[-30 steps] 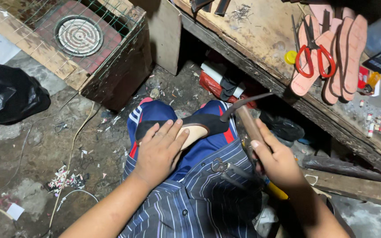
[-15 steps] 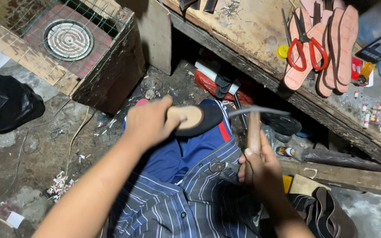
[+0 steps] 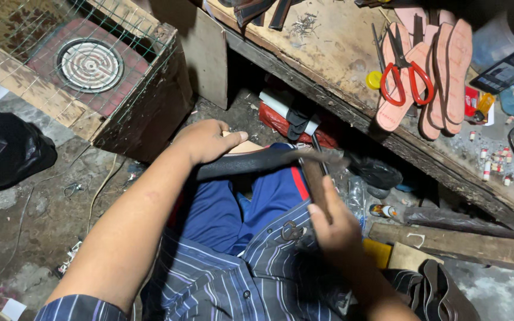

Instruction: The person sits on the workshop floor shaping a shoe upper over an insole, hammering and pressing the edges with a cobbler's hammer, trimming excess material with pliers and scissors, then fitting the shoe onto a wooden last and placing it on an overhead rack with other finished uppers.

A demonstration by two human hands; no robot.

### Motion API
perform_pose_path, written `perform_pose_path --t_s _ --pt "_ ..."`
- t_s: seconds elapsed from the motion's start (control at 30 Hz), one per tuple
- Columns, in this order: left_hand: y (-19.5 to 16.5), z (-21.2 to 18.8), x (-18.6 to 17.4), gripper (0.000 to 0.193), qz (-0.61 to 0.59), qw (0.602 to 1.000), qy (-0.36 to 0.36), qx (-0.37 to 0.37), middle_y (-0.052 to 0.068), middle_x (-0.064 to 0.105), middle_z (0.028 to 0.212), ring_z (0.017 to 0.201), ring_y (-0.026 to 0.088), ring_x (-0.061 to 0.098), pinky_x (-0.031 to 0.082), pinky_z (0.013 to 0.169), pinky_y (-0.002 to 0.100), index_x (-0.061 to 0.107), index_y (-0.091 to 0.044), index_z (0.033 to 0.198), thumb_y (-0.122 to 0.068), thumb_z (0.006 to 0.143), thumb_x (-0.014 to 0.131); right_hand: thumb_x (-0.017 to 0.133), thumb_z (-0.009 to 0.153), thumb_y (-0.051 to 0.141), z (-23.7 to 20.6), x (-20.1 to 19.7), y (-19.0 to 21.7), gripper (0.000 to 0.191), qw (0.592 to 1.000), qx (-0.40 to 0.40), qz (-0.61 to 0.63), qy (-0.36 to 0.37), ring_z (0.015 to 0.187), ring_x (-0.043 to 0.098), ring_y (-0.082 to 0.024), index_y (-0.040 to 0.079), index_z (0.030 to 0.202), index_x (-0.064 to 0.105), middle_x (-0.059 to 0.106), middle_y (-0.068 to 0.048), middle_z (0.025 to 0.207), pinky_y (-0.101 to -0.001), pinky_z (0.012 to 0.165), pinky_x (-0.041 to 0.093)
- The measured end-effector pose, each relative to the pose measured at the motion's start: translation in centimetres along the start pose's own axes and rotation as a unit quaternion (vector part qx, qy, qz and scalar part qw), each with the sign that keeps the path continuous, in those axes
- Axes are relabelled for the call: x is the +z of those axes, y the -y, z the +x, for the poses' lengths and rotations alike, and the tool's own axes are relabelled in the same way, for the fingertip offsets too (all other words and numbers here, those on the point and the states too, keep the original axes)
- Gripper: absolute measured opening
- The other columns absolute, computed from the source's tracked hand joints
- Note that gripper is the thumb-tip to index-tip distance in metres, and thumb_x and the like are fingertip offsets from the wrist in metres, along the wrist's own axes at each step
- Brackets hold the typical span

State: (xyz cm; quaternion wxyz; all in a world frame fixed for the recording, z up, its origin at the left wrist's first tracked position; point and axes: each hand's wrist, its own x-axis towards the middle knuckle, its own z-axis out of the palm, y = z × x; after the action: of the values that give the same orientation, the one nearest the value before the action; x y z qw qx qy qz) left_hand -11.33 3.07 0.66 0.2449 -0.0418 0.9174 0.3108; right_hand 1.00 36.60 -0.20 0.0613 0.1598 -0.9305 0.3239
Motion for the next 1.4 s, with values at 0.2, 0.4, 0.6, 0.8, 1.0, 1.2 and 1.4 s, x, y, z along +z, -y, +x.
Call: perform_pose_path --t_s 0.2,0.4,0.6,0.8,1.0,1.2,1.4 --pt "0.0 -0.6 0.3 0.070 0.010 0.999 -0.030 0.006 0.018 0.074 0.113 0.109 0.036 0.068 0.052 0.094 0.046 0.075 -0.015 0.115 -0.073 0.082 0.057 0.062 0.089 0.016 0.4 -1.1 1.1 0.078 0.943 0.287 0.168 0.029 0.065 0.065 -0.018 0.010 0.160 0.033 0.071 -0.014 0.079 -0.0314 0.063 0.055" --pt "-0.5 -2.0 0.5 0.068 0.028 0.998 -0.057 0.022 0.018 0.075 0.104 0.105 0.039 0.069 0.053 0.090 0.049 0.077 -0.014 0.110 -0.072 0.084 0.055 0.062 0.089 0.016 0.6 -1.7 2.6 0.076 0.940 0.274 0.200 0.027 0.063 0.063 -0.013 0.007 0.159 0.034 0.068 -0.008 0.074 -0.0282 0.061 0.054" --pt "-1.2 -5.8 2.1 0.054 0.081 0.975 -0.186 0.088 0.017 0.072 0.084 0.082 0.040 0.070 0.054 0.071 0.051 0.070 -0.009 0.092 -0.063 0.088 0.062 0.066 0.093 0.017 1.1 -2.9 2.7 0.068 0.993 0.097 0.063 -0.010 0.117 0.067 -0.032 -0.001 0.154 0.041 0.066 -0.028 0.130 -0.0386 0.097 0.051" --pt "-0.8 -8.7 4.9 0.047 0.087 0.912 -0.343 0.207 0.011 0.065 0.070 0.067 0.033 0.065 0.050 0.061 0.046 0.060 -0.009 0.075 -0.053 0.086 0.072 0.074 0.083 0.020 1.0 -4.9 2.8 0.077 0.984 0.156 -0.009 0.086 0.114 0.067 -0.037 0.002 0.152 0.044 0.067 -0.028 0.125 -0.0410 0.096 0.050" --pt "-0.8 -9.1 5.3 0.045 0.100 0.903 -0.359 0.214 0.008 0.064 0.071 0.068 0.031 0.065 0.049 0.063 0.043 0.061 -0.011 0.076 -0.053 0.085 0.072 0.068 0.096 0.023 0.3 -3.0 0.7 0.051 0.939 0.294 0.181 -0.009 0.093 0.070 -0.040 -0.003 0.137 0.056 0.072 -0.029 0.115 -0.0420 0.091 0.061" --pt "-0.9 -9.6 5.1 0.044 0.103 0.910 -0.348 0.199 0.008 0.064 0.072 0.069 0.031 0.065 0.049 0.064 0.044 0.063 -0.011 0.077 -0.053 0.084 0.073 0.072 0.088 0.023 1.3 -2.5 0.5 0.065 0.985 0.146 0.059 0.076 0.113 0.072 -0.027 0.007 0.147 0.052 0.070 -0.021 0.128 -0.0346 0.098 0.052" --pt "-1.3 -11.7 5.4 0.042 0.073 0.896 -0.347 0.269 0.015 0.071 0.107 0.092 0.033 0.068 0.051 0.078 0.044 0.068 -0.005 0.106 -0.037 0.080 0.075 0.071 0.092 0.027 7.5 -6.2 -1.8 0.064 0.992 0.067 -0.092 -0.051 0.119 0.063 -0.040 0.007 0.150 0.054 0.064 -0.025 0.131 -0.0441 0.101 0.048"
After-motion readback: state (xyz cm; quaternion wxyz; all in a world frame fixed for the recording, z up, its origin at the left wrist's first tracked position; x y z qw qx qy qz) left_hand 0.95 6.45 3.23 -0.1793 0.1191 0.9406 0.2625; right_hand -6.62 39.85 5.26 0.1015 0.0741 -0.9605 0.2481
